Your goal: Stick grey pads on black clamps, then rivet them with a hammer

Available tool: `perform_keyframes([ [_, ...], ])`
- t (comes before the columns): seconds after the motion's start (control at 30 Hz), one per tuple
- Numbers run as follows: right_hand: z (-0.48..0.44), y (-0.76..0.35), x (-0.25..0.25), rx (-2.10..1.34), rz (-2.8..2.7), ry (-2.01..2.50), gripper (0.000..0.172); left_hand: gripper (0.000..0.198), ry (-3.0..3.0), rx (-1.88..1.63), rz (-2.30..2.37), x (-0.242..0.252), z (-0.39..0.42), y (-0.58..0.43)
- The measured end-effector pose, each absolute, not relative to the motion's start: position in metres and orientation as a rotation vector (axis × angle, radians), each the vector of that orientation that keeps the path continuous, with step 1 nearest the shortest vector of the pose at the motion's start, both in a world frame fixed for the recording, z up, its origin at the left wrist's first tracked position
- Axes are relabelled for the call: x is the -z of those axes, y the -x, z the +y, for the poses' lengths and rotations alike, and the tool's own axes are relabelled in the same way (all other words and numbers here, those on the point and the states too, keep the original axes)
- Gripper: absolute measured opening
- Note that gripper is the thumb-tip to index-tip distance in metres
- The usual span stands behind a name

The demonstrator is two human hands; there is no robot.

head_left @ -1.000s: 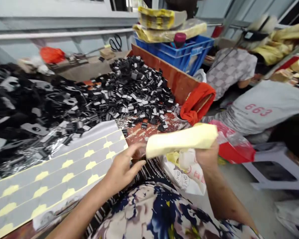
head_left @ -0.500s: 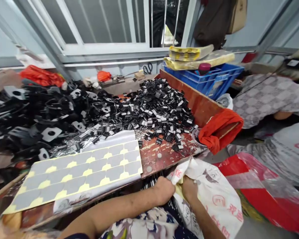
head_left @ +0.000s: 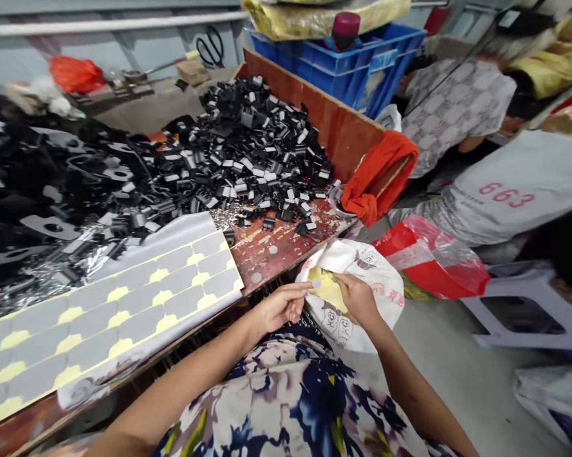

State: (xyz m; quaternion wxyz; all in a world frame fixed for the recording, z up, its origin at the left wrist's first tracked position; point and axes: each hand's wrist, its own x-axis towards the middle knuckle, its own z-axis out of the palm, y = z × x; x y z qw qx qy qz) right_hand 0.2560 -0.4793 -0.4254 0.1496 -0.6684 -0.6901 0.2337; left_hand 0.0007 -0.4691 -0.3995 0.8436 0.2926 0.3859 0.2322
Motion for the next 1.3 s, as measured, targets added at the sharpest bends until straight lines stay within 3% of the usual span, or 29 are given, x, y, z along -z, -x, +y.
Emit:
perform_keyframes([
  [0.2,-0.499,-0.231,0.396,-0.624,-1.776,1.502,0.012,0.052,-0.528,-0.435,0.755,0.397,-0.477,-0.012],
  [0.43,-0.477,-0.259,0.435,-0.665,-1.966,2.171,0.027,0.072,-0.508,-0.474,0.876,0.381,-0.481,-0.007],
  [0.57,-0.46,-0.255,0.474,-0.679,-2.071,2.379,0.013,0.073,-0.597,-0.398,0.819,0.375,-0.483,-0.004],
  [0.73,-0.455,-0.253,0.502,-0.617,-2.221,2.416,0.038,0.081,-0.795,-0.396,0.728,0.353,-0.481,0.003],
  [0.83,-0.448,-0.273,0.5,-0.563,-2.389,2.332,0.045,0.072,-0.934,-0.53,0.776,0.323,-0.477,0.033],
  [0.9,-0.438,-0.286,0.485,-0.525,-2.496,2.239,0.047,0.055,-1.058,-0.665,0.884,0.302,-0.475,0.067],
  [1.0,-0.416,-0.287,0.436,-0.57,-2.552,2.161,0.032,0.036,-1.051,-0.949,1.121,0.278,-0.476,0.131],
  [1.1,-0.386,-0.253,0.368,-0.718,-2.48,1.973,0.033,0.037,-0.709,-1.246,1.27,0.274,-0.482,0.185],
  [1.2,-0.338,-0.19,0.303,-0.842,-2.39,1.486,0.029,0.042,-0.323,-1.403,1.26,0.285,-0.489,0.21],
  [1.3,-0.27,-0.114,0.255,-0.563,-2.287,1.144,0.027,0.041,-0.147,-1.532,1.247,0.297,-0.492,0.203],
])
